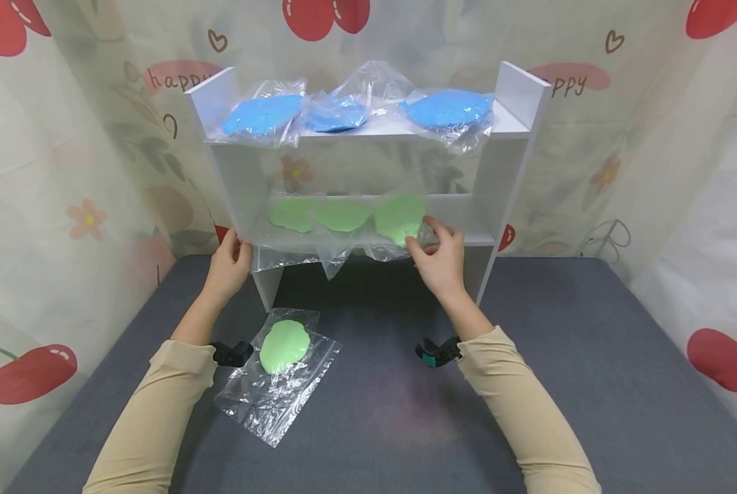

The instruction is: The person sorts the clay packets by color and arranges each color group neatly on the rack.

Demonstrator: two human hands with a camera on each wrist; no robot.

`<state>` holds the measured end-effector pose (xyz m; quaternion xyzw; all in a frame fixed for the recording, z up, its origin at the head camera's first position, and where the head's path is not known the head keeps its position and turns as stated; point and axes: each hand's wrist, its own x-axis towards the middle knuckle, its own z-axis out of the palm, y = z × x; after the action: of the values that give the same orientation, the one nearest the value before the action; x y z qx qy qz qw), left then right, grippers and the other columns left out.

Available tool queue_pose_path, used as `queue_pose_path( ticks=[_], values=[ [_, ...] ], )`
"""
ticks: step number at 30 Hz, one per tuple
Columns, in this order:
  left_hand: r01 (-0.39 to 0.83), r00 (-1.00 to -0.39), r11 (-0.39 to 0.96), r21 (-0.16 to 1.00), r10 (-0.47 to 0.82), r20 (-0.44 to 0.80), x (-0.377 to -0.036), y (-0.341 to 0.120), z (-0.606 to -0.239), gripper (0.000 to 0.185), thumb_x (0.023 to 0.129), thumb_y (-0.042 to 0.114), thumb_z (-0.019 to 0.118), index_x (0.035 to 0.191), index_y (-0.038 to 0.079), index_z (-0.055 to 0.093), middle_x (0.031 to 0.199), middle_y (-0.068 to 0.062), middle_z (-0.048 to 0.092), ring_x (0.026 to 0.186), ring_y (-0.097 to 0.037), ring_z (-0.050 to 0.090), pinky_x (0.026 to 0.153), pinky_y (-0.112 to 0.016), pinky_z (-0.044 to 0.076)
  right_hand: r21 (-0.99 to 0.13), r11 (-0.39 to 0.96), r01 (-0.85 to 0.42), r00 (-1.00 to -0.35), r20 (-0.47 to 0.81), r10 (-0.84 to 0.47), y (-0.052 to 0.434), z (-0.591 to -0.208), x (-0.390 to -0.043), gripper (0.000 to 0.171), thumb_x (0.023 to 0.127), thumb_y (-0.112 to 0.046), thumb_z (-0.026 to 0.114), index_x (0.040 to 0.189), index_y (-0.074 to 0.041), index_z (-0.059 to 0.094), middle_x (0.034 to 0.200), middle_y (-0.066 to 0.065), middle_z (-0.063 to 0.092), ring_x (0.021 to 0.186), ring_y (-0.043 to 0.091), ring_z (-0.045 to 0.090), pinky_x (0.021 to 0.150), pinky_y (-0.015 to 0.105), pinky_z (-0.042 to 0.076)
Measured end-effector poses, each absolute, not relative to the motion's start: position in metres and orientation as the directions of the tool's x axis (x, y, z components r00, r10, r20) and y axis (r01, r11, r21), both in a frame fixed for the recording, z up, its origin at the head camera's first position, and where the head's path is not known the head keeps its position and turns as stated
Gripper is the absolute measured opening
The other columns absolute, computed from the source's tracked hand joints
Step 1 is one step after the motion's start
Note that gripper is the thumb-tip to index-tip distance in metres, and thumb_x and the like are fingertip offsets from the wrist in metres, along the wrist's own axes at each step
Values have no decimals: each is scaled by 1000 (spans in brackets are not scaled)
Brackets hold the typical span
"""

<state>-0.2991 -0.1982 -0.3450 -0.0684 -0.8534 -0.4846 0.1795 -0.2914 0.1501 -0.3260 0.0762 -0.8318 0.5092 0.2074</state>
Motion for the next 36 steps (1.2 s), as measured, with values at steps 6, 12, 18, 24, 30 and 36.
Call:
queue_pose_path(
  ticks=[6, 12, 18, 24, 30, 36],
  values=[
    [292, -927, 517, 805, -55, 371, -299, -199, -345, 46, 99, 16, 36, 144, 7, 31, 140, -21, 45, 128, -35, 47, 101, -48, 43, -835, 460, -302, -923, 378, 79, 153, -326, -289, 54, 91, -25, 56, 141, -9, 41, 130, 25, 33, 53, -6, 52, 53, 12, 48],
    [293, -926, 521, 802, -54, 374, -300, -199, -345, 46, 99, 16, 36, 144, 6, 31, 140, -21, 45, 128, -35, 47, 101, -47, 43, -835, 442, -327, -911, 404, 89, 158, -324, -280, 51, 93, -21, 54, 140, -10, 42, 126, 23, 34, 58, -9, 52, 54, 12, 48],
    [291, -927, 527, 798, -52, 373, -300, -199, -344, 46, 99, 16, 35, 144, 6, 30, 140, -21, 45, 128, -35, 47, 101, -48, 43, -826, 416, -381, -895, 442, 58, 159, -321, -264, 44, 92, -19, 55, 135, -8, 47, 125, 22, 36, 67, -7, 54, 58, 15, 51],
    [294, -924, 523, 800, -58, 377, -299, -199, -343, 45, 98, 15, 36, 142, 6, 33, 138, -21, 46, 127, -35, 48, 101, -48, 43, -816, 420, -396, -901, 435, -5, 157, -325, -250, 40, 93, -16, 55, 131, -7, 50, 121, 20, 41, 71, -1, 56, 60, 20, 53],
    [294, -925, 518, 803, -60, 376, -298, -197, -344, 45, 98, 16, 36, 142, 6, 33, 139, -21, 46, 127, -35, 48, 101, -48, 43, -815, 416, -404, -909, 408, -83, 150, -334, -240, 36, 93, -15, 55, 128, -5, 52, 114, 19, 46, 72, -1, 56, 62, 28, 55],
    [297, -924, 514, 805, -58, 377, -298, -198, -344, 46, 98, 16, 35, 143, 7, 32, 140, -21, 45, 128, -35, 47, 101, -48, 43, -819, 397, -413, -910, 387, -148, 141, -344, -231, 31, 92, -13, 57, 122, -6, 55, 110, 18, 51, 69, -1, 57, 61, 24, 54]
  ],
)
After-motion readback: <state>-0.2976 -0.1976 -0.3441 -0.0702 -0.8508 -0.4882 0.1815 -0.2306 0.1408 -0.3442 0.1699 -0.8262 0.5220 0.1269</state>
